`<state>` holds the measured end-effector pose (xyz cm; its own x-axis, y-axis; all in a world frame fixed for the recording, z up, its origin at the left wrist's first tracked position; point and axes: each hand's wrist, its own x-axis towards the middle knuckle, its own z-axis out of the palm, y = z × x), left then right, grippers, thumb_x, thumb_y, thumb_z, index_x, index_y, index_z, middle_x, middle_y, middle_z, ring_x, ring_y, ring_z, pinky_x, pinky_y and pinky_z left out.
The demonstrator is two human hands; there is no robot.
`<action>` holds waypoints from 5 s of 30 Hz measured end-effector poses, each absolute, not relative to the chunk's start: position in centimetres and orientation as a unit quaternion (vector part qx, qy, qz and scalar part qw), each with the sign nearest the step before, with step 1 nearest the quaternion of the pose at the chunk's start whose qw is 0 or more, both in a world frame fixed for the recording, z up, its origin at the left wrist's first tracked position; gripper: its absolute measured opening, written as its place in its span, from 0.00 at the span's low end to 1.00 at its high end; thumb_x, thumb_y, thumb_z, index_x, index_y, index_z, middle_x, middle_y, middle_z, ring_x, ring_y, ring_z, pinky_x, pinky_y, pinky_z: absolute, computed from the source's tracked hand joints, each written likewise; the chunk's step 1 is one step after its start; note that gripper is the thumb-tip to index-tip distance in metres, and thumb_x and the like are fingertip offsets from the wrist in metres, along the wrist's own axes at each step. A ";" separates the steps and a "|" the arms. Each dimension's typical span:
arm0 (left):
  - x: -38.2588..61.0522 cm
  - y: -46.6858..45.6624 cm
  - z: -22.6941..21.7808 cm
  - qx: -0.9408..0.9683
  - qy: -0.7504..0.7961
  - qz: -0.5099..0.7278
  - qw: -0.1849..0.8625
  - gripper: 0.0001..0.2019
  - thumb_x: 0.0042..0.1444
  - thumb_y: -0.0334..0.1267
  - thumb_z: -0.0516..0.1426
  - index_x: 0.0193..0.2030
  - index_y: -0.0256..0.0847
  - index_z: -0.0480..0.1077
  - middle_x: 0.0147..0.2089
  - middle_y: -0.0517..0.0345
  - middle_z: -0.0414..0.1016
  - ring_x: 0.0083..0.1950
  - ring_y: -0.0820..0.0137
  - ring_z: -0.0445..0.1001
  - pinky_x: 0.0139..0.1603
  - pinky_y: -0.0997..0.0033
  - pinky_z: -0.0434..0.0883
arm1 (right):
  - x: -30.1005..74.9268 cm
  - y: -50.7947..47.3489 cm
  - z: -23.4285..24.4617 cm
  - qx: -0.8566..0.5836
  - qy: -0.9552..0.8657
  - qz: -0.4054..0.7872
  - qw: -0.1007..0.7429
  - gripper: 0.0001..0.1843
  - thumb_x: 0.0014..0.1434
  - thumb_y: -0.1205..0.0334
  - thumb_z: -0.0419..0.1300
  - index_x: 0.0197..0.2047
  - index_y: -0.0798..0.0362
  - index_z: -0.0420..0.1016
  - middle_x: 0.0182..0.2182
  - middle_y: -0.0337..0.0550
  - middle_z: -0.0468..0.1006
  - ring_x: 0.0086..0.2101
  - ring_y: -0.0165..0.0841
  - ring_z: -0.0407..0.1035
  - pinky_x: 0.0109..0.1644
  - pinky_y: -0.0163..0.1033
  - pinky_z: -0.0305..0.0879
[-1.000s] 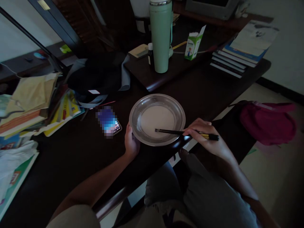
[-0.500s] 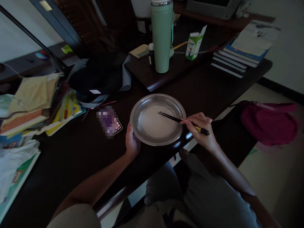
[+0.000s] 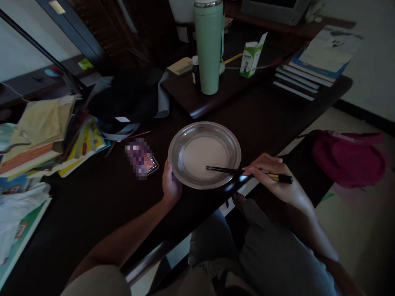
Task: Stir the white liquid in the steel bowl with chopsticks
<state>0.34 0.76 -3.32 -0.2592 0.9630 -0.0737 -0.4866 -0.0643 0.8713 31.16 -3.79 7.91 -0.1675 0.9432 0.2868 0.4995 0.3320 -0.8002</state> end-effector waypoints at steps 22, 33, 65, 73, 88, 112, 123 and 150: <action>-0.3 0.4 -2.4 0.292 0.426 0.668 0.535 0.22 0.64 0.58 0.66 0.58 0.49 0.82 0.58 0.53 0.86 0.63 0.54 0.82 0.68 0.52 0.77 | 30.7 -3.6 8.3 -0.581 -0.691 0.159 0.398 0.16 0.75 0.54 0.61 0.37 0.40 0.88 0.34 0.38 0.88 0.38 0.40 0.79 0.50 0.54 0.61; -0.2 0.4 -2.4 0.287 0.428 0.668 0.536 0.23 0.64 0.58 0.66 0.59 0.49 0.81 0.59 0.54 0.86 0.66 0.54 0.80 0.70 0.52 0.76 | 29.6 -3.7 8.5 -0.517 -0.708 0.275 0.395 0.19 0.76 0.46 0.60 0.36 0.40 0.88 0.33 0.39 0.88 0.39 0.40 0.78 0.47 0.53 0.64; 0.1 0.4 -2.2 0.273 0.430 0.678 0.530 0.22 0.62 0.57 0.68 0.57 0.49 0.83 0.58 0.54 0.87 0.62 0.55 0.83 0.69 0.53 0.76 | 28.5 -2.1 6.2 -0.543 -0.706 0.239 0.388 0.21 0.75 0.43 0.58 0.39 0.39 0.90 0.37 0.41 0.89 0.43 0.43 0.78 0.51 0.55 0.62; -0.2 0.4 -2.4 0.277 0.431 0.675 0.530 0.22 0.63 0.56 0.66 0.59 0.49 0.82 0.61 0.54 0.86 0.64 0.55 0.81 0.71 0.52 0.75 | 28.9 -1.7 6.0 -0.577 -0.693 0.161 0.402 0.18 0.75 0.50 0.59 0.39 0.39 0.89 0.40 0.40 0.90 0.44 0.43 0.77 0.55 0.57 0.63; 0.0 0.5 -2.6 0.286 0.439 0.670 0.526 0.22 0.64 0.58 0.65 0.57 0.48 0.82 0.60 0.53 0.86 0.66 0.54 0.80 0.71 0.51 0.74 | 30.3 -3.7 8.6 -0.528 -0.708 0.283 0.374 0.21 0.75 0.45 0.60 0.35 0.41 0.89 0.34 0.41 0.89 0.39 0.41 0.80 0.48 0.53 0.69; -0.5 0.3 -2.4 0.278 0.429 0.675 0.533 0.21 0.64 0.56 0.66 0.58 0.49 0.82 0.60 0.54 0.86 0.66 0.54 0.81 0.72 0.50 0.74 | 30.2 -3.5 8.5 -0.580 -0.686 0.163 0.408 0.17 0.74 0.53 0.61 0.35 0.40 0.88 0.33 0.38 0.88 0.39 0.41 0.78 0.49 0.54 0.62; -0.1 0.4 -2.1 0.278 0.430 0.677 0.529 0.21 0.63 0.57 0.67 0.56 0.48 0.83 0.60 0.55 0.86 0.63 0.56 0.83 0.70 0.54 0.76 | 29.3 -3.8 8.4 -0.515 -0.709 0.278 0.394 0.21 0.76 0.44 0.60 0.37 0.40 0.89 0.34 0.40 0.89 0.39 0.41 0.78 0.48 0.55 0.65; -0.4 0.3 -1.9 0.282 0.427 0.675 0.531 0.20 0.64 0.56 0.66 0.55 0.48 0.83 0.59 0.55 0.86 0.62 0.57 0.83 0.66 0.57 0.77 | 30.7 -4.4 10.1 -0.532 -0.697 0.278 0.393 0.15 0.73 0.54 0.63 0.36 0.41 0.89 0.34 0.38 0.88 0.38 0.39 0.79 0.47 0.52 0.64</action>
